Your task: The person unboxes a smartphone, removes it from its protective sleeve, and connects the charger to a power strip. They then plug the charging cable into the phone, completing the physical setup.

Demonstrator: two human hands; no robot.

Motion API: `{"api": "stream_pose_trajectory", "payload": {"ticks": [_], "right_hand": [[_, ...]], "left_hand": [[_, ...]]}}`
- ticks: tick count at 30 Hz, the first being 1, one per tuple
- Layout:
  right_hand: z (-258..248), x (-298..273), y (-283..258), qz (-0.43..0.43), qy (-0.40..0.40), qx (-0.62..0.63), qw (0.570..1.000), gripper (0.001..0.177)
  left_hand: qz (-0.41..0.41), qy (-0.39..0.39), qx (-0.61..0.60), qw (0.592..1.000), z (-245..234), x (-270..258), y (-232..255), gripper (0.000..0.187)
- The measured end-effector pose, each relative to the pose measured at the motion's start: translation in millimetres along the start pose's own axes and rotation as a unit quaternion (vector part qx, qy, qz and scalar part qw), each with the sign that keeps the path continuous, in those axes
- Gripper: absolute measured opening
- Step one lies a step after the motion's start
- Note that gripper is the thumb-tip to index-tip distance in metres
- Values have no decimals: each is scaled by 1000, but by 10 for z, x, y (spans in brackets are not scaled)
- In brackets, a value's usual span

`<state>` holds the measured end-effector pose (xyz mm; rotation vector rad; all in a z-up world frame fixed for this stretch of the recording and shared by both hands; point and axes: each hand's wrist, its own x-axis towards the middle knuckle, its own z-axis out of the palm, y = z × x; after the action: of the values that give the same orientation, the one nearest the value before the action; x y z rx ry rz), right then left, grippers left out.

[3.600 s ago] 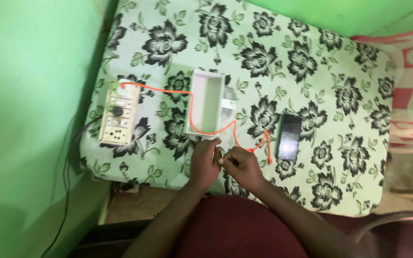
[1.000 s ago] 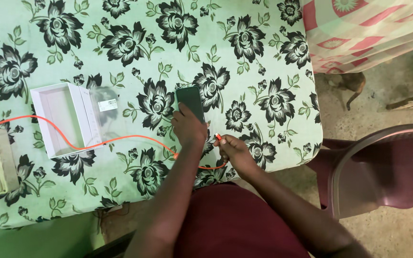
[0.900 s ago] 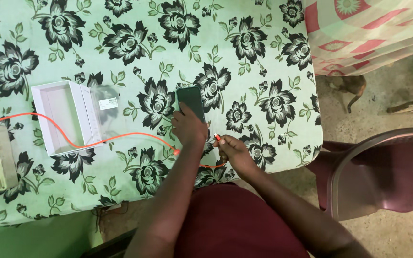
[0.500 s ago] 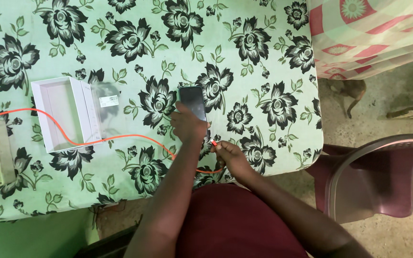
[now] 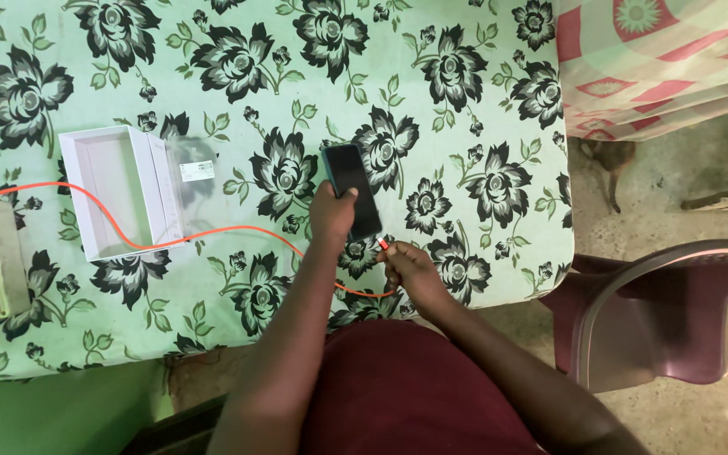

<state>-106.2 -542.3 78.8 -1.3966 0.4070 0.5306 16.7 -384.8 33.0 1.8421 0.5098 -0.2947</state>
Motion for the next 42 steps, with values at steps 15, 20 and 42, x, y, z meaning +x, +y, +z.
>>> {"api": "stream_pose_trajectory", "payload": {"ticks": [15, 20, 42], "right_hand": [[254, -137, -553, -78, -9, 43, 996, 31], [425, -265, -760, -108, -14, -10, 994, 33], [842, -460, -869, -137, 66, -81, 985, 36]], "left_hand": [[-105, -33, -466, 878, -602, -229, 560, 18], [-84, -52, -486, 868, -709, -399, 687, 18], [4, -42, -501, 864, -1008, -600, 817, 15]]}}
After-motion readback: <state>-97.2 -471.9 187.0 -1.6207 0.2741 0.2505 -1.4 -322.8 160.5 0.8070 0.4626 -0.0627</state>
